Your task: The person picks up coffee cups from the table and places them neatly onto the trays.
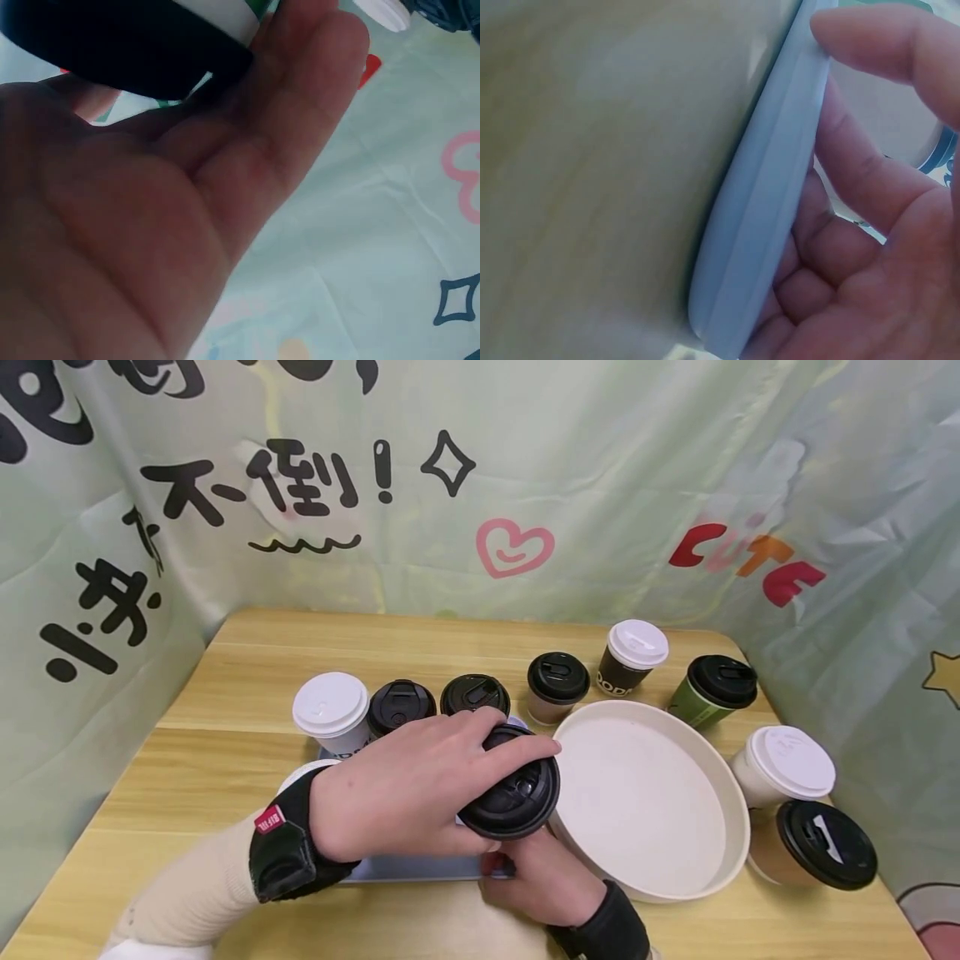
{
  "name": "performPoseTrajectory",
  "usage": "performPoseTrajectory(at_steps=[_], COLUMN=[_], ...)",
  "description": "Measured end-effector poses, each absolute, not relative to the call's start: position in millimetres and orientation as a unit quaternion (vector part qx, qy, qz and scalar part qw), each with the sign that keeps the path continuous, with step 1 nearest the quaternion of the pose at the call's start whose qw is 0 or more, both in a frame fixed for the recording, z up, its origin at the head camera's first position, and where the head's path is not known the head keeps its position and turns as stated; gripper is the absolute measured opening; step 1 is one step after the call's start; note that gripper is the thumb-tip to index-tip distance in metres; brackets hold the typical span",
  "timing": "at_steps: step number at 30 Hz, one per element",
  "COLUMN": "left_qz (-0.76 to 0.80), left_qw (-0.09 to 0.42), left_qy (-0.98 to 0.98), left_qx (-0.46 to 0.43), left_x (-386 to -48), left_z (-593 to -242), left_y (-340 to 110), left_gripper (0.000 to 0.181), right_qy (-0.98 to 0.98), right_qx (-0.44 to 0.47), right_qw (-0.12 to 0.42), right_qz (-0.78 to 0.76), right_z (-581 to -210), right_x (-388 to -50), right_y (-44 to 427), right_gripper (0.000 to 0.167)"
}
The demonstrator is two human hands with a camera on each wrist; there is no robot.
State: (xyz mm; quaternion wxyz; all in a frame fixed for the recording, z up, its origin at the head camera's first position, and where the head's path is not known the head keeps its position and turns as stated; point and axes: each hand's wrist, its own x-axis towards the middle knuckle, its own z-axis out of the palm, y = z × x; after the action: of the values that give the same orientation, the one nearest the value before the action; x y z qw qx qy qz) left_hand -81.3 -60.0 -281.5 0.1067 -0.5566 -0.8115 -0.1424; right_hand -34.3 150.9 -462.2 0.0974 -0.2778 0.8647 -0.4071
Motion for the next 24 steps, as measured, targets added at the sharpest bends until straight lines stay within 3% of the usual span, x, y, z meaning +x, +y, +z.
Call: performPoseTrajectory(at_steps=[10, 16, 24], left_qz=[-0.132, -0.117, -0.092], left_qw=[0.120, 0.119, 0.084], left_qy=[-0.830, -0.830, -0.845], left_qx=[-0.528, -0.532, -0.520], left_x=[-85.5, -90.3, -95.7], left_z=[-297.4, -310.1, -318.5], left_y=[-60.5, -59.0, -56.4], left_gripper=[0.080, 0.080, 0.081], right_qy=[0.876, 0.881, 0.877], right_qx=[-0.290, -0.305, -0.305], right_qw=[0.098, 0.072, 0.083], right_qz=[-0.373, -0.355, -0.361], right_z=[-461.0, -460.1, -459.0], right_x=[-35.9, -35.6, -37.0], right_y=[149.9, 148.1, 147.5], right_gripper=[0.016, 0.021, 0.022])
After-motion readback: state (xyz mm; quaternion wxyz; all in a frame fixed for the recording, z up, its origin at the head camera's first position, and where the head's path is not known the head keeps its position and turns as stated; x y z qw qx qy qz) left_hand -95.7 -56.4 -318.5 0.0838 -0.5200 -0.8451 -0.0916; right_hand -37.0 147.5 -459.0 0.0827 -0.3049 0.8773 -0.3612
